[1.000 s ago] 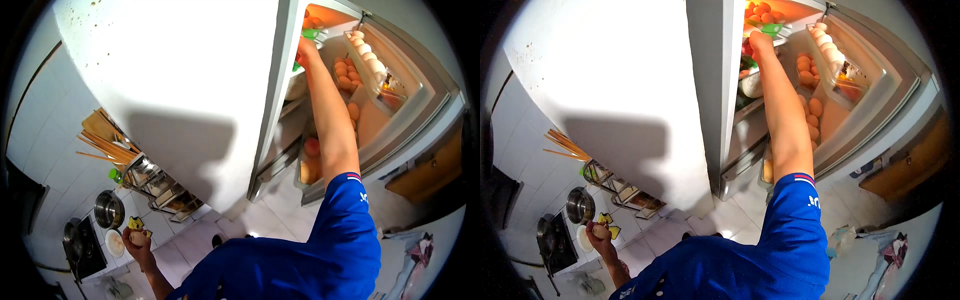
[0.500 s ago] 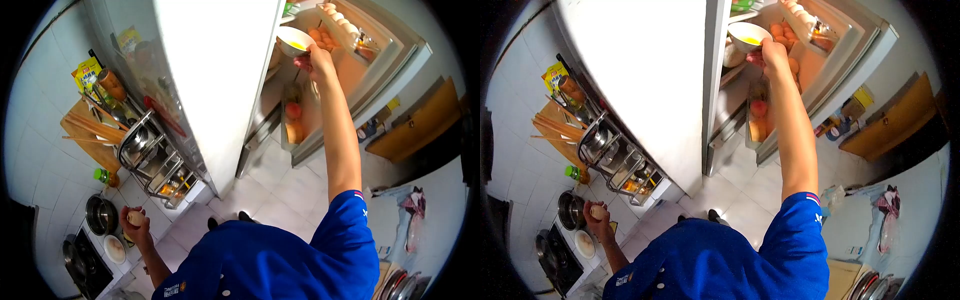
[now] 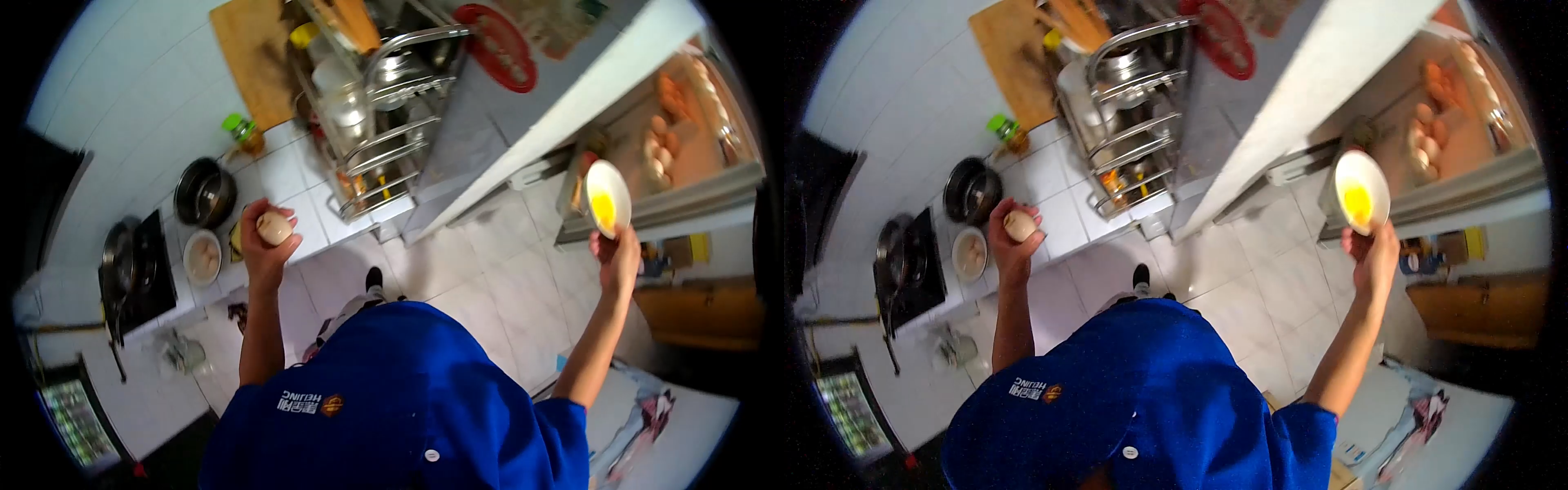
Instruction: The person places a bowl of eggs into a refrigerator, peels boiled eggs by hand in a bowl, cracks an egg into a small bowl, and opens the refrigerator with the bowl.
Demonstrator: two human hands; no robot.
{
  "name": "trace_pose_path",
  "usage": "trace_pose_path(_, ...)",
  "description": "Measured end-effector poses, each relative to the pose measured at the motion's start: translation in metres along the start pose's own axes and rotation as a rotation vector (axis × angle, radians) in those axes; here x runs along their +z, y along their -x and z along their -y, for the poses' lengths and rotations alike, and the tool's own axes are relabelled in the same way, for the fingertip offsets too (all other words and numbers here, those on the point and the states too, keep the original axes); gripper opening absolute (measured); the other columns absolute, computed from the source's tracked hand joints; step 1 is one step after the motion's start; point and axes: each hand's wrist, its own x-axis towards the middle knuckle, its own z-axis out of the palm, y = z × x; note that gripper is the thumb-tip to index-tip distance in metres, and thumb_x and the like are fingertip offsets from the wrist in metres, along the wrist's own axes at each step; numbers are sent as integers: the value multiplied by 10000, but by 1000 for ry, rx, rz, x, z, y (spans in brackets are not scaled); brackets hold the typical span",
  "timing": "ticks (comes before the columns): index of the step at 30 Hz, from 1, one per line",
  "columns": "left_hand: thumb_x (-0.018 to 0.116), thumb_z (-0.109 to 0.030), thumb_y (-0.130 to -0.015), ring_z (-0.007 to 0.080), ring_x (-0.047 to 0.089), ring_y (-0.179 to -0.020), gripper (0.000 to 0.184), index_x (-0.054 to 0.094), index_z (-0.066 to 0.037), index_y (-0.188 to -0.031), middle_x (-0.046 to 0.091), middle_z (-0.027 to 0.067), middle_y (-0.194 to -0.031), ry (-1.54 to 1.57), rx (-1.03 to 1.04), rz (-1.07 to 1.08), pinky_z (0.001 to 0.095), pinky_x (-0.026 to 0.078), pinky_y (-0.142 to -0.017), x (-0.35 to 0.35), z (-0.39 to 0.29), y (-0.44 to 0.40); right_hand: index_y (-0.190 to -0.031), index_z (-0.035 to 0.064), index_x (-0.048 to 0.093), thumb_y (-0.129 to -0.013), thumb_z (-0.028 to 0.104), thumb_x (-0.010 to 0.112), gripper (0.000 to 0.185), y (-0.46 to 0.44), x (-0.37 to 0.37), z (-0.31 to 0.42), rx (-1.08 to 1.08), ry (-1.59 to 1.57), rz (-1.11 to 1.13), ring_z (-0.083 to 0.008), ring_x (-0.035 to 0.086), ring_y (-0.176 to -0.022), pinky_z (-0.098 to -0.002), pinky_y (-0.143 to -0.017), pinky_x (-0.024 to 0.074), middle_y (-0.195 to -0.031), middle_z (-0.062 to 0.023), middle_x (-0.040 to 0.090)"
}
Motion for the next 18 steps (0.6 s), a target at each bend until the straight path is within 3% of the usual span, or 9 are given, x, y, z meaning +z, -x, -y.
trace_pose_path(4, 762, 32, -639, 199, 575, -1047, 716, 429, -46, -1268, 548, 74, -1059, 36, -30, -14, 359, 517, -920, -7, -8, 22, -1077, -4, 548, -928, 169, 427, 259, 48, 16, -65, 140, 26, 165, -163, 585, -486, -262, -447, 486, -677, -131, 627)
trace_pose_path(11, 766, 70, -642, 200, 573, -1056, 735, 418, -48, -1278, 547, 76, -1086, 47, -29, -48, 355, 517, -931, -34, -8, 46, -1136, 20, 525, -929, 150, 435, 261, 121, 105, -184, 423, 22, 497, -173, 648, -579, -276, -513, 565, -829, -135, 660)
trace_pose_path(13, 766, 73, -639, 199, 573, -1054, 737, 415, -48, -1277, 549, 77, -1085, 46, -15, -34, 355, 516, -932, -46, -7, 47, -1237, 24, 481, -915, 112, 444, 336, 138, 147, -210, 495, 13, 555, -199, 650, -586, -303, -549, 584, -861, -136, 658)
trace_pose_path(18, 762, 77, -635, 188, 575, -1040, 708, 416, -58, -1238, 561, 83, -1091, 46, -17, 18, 351, 516, -917, -78, -2, 35, -1364, 68, 398, -948, 81, 444, 419, 172, 261, -271, 644, -97, 742, -236, 675, -823, -330, -634, 602, -1088, -159, 611)
